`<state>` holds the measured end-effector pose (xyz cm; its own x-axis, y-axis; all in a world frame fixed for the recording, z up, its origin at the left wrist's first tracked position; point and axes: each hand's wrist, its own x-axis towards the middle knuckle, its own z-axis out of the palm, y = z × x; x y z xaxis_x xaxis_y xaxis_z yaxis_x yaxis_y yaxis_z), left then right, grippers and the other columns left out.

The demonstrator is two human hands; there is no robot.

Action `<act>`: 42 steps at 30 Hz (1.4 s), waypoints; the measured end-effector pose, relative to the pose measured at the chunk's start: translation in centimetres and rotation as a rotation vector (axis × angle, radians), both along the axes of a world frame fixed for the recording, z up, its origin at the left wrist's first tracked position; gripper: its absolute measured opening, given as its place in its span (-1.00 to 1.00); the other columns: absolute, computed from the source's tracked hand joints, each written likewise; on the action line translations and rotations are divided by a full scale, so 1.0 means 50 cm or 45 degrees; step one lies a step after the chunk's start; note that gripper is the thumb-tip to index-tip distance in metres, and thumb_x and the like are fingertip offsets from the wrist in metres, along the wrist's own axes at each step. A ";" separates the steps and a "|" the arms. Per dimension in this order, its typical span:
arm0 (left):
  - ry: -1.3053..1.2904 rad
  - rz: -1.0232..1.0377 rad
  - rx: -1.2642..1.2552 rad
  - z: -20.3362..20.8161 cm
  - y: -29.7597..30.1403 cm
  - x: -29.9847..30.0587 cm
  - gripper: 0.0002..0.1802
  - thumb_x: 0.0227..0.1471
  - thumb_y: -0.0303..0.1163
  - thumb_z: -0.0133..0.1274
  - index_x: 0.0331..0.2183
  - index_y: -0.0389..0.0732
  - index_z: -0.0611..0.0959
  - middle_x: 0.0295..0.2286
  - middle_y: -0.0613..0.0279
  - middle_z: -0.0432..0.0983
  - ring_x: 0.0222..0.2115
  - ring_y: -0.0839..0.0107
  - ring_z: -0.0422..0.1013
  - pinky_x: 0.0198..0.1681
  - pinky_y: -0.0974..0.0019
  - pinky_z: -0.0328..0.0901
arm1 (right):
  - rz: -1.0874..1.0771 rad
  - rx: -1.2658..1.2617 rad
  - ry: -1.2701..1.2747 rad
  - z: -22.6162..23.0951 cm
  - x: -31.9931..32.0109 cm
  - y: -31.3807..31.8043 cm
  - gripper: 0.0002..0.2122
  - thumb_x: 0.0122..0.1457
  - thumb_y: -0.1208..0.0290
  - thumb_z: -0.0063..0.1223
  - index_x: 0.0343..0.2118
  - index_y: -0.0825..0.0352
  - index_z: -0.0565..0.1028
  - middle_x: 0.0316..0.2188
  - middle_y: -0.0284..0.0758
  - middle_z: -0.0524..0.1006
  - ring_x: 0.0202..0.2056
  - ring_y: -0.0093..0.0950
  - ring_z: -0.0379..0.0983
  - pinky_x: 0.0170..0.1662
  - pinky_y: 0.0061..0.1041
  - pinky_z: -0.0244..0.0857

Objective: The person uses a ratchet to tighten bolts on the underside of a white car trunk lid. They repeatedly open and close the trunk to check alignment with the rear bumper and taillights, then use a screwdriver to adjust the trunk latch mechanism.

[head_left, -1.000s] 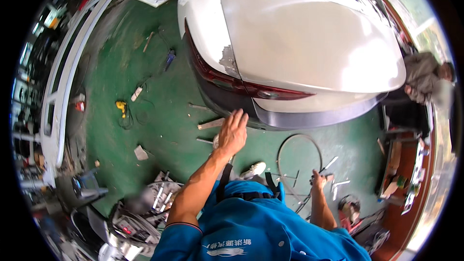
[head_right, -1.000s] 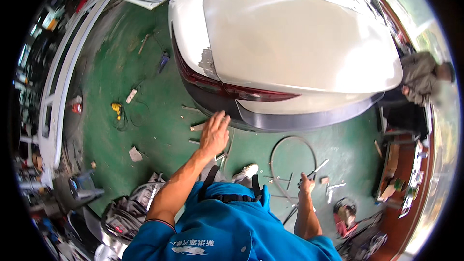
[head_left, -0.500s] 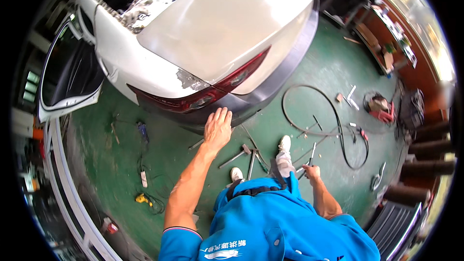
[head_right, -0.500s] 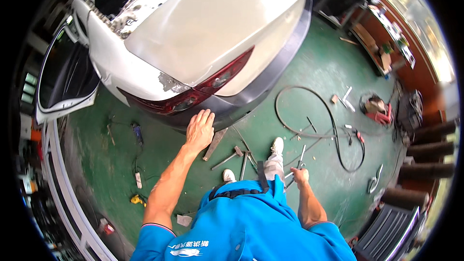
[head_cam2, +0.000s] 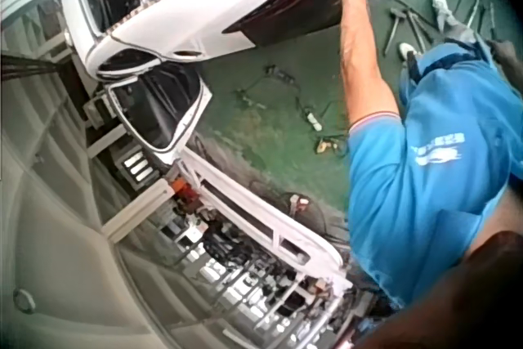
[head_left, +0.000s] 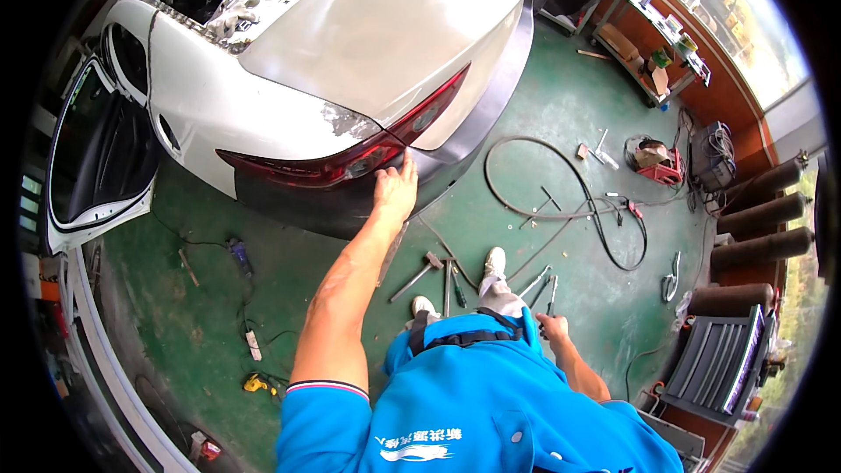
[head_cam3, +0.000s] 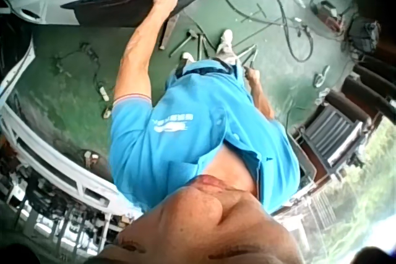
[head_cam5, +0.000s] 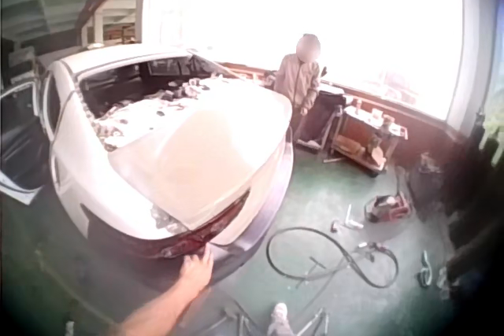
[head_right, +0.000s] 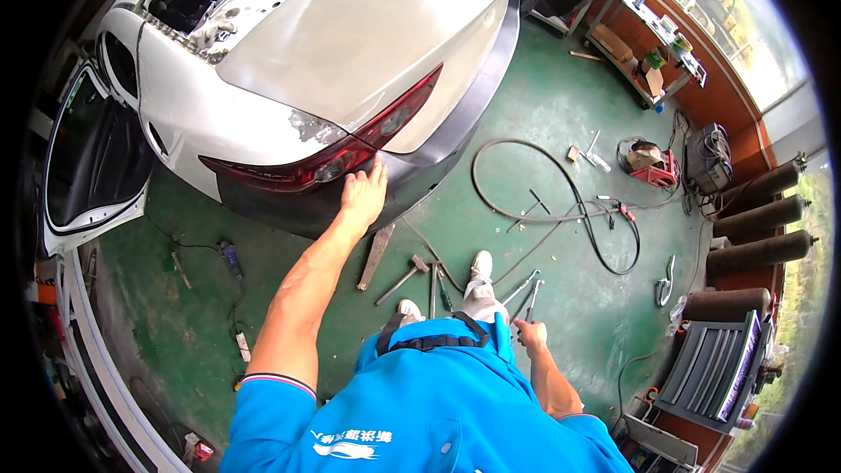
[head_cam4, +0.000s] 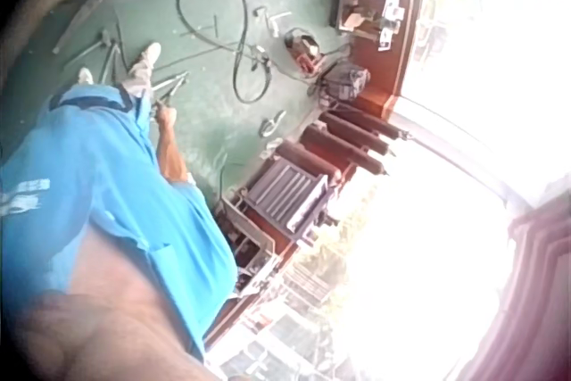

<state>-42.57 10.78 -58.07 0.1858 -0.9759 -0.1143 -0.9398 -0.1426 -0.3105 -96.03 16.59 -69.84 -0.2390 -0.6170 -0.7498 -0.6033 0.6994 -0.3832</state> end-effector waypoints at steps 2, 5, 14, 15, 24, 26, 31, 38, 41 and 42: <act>-0.035 0.016 0.011 0.000 -0.020 -0.005 -0.42 0.27 -0.32 -0.18 0.30 -0.04 0.35 0.40 0.06 -0.11 -0.17 0.19 0.50 -0.07 -0.04 0.35 | 0.012 -0.034 -0.030 0.006 -0.002 -0.008 -0.65 0.03 0.20 0.35 -0.44 0.48 0.57 -0.58 -0.29 0.53 -0.60 -0.47 0.47 -0.55 -0.45 0.34; -0.060 0.009 0.016 0.007 -0.037 -0.006 -0.39 0.21 -0.36 -0.11 0.30 -0.10 0.35 0.39 0.13 -0.06 -0.20 0.19 0.48 -0.15 0.05 0.34 | 0.084 -0.056 -0.013 0.040 0.016 -0.031 -0.66 0.04 0.21 0.35 -0.45 0.47 0.56 -0.58 -0.29 0.53 -0.60 -0.48 0.46 -0.55 -0.45 0.33; -0.147 -0.014 -0.034 0.048 0.013 0.023 -0.33 0.16 -0.38 -0.03 0.30 -0.09 0.34 0.42 0.27 -0.13 -0.26 0.24 0.46 -0.24 0.13 0.31 | 0.274 -0.143 0.023 0.074 0.047 -0.131 -0.65 0.04 0.18 0.32 -0.46 0.45 0.56 -0.55 -0.28 0.55 -0.58 -0.48 0.48 -0.53 -0.45 0.32; -0.160 -0.013 -0.054 0.062 0.020 0.026 -0.33 0.15 -0.39 -0.02 0.30 -0.09 0.34 0.42 0.27 -0.14 -0.27 0.25 0.45 -0.25 0.14 0.31 | 0.273 -0.147 -0.010 0.078 0.056 -0.135 -0.65 0.04 0.18 0.33 -0.45 0.45 0.56 -0.53 -0.26 0.56 -0.57 -0.47 0.47 -0.54 -0.45 0.29; -0.230 0.068 -0.227 0.150 0.049 0.021 -0.33 0.14 -0.37 -0.01 0.30 -0.09 0.35 0.41 0.19 -0.12 -0.31 0.27 0.44 -0.23 0.13 0.33 | 0.478 -0.157 0.153 0.044 0.101 -0.111 -0.57 -0.02 0.08 0.30 -0.35 0.46 0.65 -0.45 -0.10 0.64 -0.39 -0.28 0.61 -0.26 -0.29 0.45; -0.177 0.064 -0.196 0.155 0.045 0.023 -0.34 0.16 -0.37 -0.03 0.30 -0.11 0.34 0.41 0.14 -0.13 -0.30 0.23 0.45 -0.16 0.02 0.36 | 0.547 -0.168 0.173 0.022 0.092 -0.106 -0.55 -0.03 0.05 0.27 -0.33 0.45 0.66 -0.40 -0.03 0.64 -0.32 -0.21 0.63 -0.19 -0.27 0.45; -0.200 0.004 -0.224 0.145 0.054 0.011 -0.32 0.12 -0.39 0.01 0.29 -0.13 0.36 0.39 0.12 -0.07 -0.35 0.30 0.44 -0.27 0.13 0.35 | 0.606 -0.152 0.219 0.018 0.086 -0.103 -0.54 -0.03 0.03 0.21 -0.32 0.44 0.67 -0.37 0.04 0.64 -0.25 -0.15 0.64 -0.12 -0.25 0.46; 0.074 0.057 -0.289 0.152 0.054 0.004 -0.30 0.03 -0.37 0.13 0.23 -0.19 0.41 0.34 0.04 0.04 -0.31 0.19 0.47 -0.25 0.08 0.39 | 0.659 -0.117 0.206 0.002 0.088 -0.128 -0.48 -0.04 -0.05 0.21 -0.31 0.44 0.67 -0.34 0.06 0.64 -0.19 -0.11 0.62 -0.09 -0.22 0.45; 0.333 0.005 -0.658 0.161 0.060 0.002 -0.39 0.00 -0.34 0.19 0.12 -0.22 0.51 0.19 0.01 0.30 -0.24 0.13 0.48 -0.17 0.06 0.40 | 0.691 -0.113 0.239 -0.025 0.086 -0.140 -0.45 -0.03 -0.07 0.20 -0.30 0.46 0.66 -0.31 0.10 0.63 -0.16 -0.06 0.61 -0.07 -0.20 0.44; 0.386 -0.010 -0.825 0.171 0.062 0.001 -0.44 0.00 -0.34 0.20 0.08 -0.22 0.54 0.11 0.01 0.38 -0.21 0.12 0.48 -0.14 0.06 0.40 | 0.684 -0.109 0.217 -0.019 0.089 -0.143 -0.44 -0.03 -0.08 0.19 -0.30 0.47 0.65 -0.29 0.13 0.62 -0.13 -0.04 0.59 -0.06 -0.18 0.44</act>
<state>-42.49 13.86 -49.54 0.2302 -0.8664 0.4431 -0.9731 -0.2026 0.1094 -91.57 9.45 -70.79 0.0117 -0.7425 -0.6698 -0.9240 0.2480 -0.2910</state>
